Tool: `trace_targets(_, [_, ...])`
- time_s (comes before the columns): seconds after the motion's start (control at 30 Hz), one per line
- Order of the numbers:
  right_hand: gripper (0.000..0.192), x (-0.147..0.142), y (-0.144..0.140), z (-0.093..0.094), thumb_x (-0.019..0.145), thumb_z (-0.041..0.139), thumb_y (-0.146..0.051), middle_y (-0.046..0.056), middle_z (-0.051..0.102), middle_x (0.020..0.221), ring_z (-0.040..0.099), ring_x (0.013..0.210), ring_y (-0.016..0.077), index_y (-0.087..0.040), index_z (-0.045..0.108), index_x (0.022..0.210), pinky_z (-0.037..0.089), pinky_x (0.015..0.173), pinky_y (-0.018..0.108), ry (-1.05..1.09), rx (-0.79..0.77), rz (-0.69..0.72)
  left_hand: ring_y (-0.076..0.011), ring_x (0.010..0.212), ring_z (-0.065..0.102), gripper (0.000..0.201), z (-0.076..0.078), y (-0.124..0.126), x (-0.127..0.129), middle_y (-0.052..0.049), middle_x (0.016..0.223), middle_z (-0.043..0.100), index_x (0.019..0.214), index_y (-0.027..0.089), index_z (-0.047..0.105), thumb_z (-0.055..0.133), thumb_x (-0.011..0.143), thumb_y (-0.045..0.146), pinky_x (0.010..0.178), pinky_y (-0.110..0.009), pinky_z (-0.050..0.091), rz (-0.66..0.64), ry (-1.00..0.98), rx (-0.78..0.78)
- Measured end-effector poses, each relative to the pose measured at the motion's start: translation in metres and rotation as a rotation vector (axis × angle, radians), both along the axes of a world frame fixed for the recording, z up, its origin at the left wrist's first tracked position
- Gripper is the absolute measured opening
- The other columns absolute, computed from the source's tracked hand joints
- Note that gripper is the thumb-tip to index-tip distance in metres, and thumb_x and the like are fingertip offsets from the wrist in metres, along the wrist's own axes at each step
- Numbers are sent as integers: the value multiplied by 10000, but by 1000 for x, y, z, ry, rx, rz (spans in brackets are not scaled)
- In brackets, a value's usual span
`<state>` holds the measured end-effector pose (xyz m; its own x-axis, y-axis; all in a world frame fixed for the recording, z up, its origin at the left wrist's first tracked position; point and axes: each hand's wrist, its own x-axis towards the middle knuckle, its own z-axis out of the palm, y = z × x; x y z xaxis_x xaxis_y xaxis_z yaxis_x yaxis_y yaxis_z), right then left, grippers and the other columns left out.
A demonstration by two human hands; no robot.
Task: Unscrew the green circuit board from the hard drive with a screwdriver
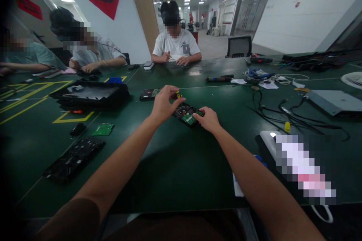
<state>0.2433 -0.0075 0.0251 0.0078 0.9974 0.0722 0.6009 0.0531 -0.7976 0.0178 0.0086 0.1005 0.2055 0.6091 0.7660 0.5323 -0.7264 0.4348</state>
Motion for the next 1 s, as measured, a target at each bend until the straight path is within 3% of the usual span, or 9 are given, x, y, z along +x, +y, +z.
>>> trace_targets(0.17, [444, 0, 0, 0, 892, 743, -446, 92, 731, 973, 671, 606, 130, -148, 643, 1206, 535, 463, 232, -14, 18, -1, -187, 1014, 658, 258, -2, -3, 2, -66, 1156, 588, 1075, 212, 588, 770, 892, 226, 804, -315, 624, 1, -89, 3])
trace_targets(0.37, [447, 0, 1, 1, 898, 739, -460, 76, 722, 888, 663, 576, 127, -139, 651, 1196, 518, 470, 227, -52, 23, -12, -210, 1018, 700, 299, 2, 4, -5, -51, 1092, 708, 1187, 235, 613, 655, 931, 87, 953, -413, 593, 12, 43, -12])
trace_targets(0.47, [447, 0, 0, 3, 902, 735, -473, 65, 713, 853, 664, 577, 129, -143, 654, 1191, 520, 477, 227, -57, 18, -13, -218, 1061, 707, 324, -1, 7, -5, -73, 1155, 710, 1215, 223, 598, 680, 925, 103, 963, -418, 598, 9, 18, -23])
trace_targets(0.6, [444, -1, -1, 3, 899, 740, -460, 59, 710, 836, 666, 584, 137, -149, 649, 1202, 528, 476, 233, -43, 4, -16, -216, 1130, 703, 358, -6, 5, 0, -107, 1311, 660, 1177, 209, 572, 779, 885, 185, 948, -384, 618, -90, -88, -29])
trace_targets(0.73, [449, 0, -1, 2, 892, 751, -441, 75, 722, 880, 679, 616, 145, -143, 641, 1209, 539, 478, 237, -21, 6, -2, -185, 1062, 735, 311, -9, 4, 5, -100, 1303, 656, 1103, 207, 541, 772, 896, 199, 897, -350, 634, -167, -206, -61])
trace_targets(1.0, [458, 0, 0, 1, 897, 740, -468, 81, 722, 878, 672, 595, 142, -139, 653, 1202, 532, 459, 238, -41, 23, 0, -178, 1023, 671, 242, -1, -1, 1, -79, 1185, 613, 1168, 233, 610, 669, 949, 150, 804, -300, 630, 41, -71, -26])
